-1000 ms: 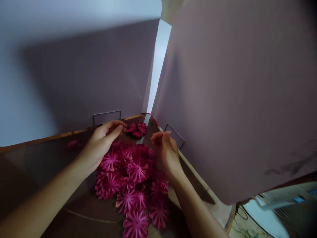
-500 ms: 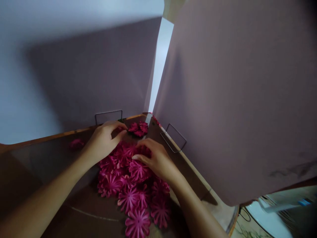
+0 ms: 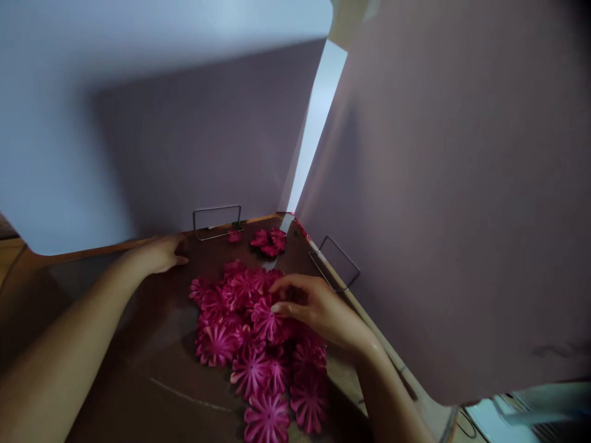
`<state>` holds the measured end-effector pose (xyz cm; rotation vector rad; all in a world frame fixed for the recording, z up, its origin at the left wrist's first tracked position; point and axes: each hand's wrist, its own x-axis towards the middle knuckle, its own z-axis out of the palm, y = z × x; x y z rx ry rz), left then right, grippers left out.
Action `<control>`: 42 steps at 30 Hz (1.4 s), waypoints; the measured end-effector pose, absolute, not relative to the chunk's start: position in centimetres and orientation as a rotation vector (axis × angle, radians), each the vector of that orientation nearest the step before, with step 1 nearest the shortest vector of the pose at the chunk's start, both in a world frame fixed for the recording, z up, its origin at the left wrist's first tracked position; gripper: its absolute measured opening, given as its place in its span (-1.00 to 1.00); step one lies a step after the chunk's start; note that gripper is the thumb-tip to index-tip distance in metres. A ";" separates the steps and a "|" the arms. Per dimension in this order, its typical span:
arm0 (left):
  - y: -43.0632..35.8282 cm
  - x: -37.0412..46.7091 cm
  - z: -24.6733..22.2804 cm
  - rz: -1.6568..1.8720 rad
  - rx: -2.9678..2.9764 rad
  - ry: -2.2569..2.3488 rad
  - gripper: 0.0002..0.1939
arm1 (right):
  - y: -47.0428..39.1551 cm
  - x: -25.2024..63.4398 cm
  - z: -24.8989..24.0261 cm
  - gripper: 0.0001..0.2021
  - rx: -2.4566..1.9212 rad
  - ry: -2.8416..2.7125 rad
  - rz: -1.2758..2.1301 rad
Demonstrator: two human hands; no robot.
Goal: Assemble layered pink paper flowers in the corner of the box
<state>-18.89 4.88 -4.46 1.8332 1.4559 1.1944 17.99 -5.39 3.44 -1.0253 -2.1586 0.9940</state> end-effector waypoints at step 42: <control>-4.9 -2.2 2.6 1.466 2.416 0.963 -0.87 | -5.5 16.3 2.9 -0.80 -1.024 -1.541 1.071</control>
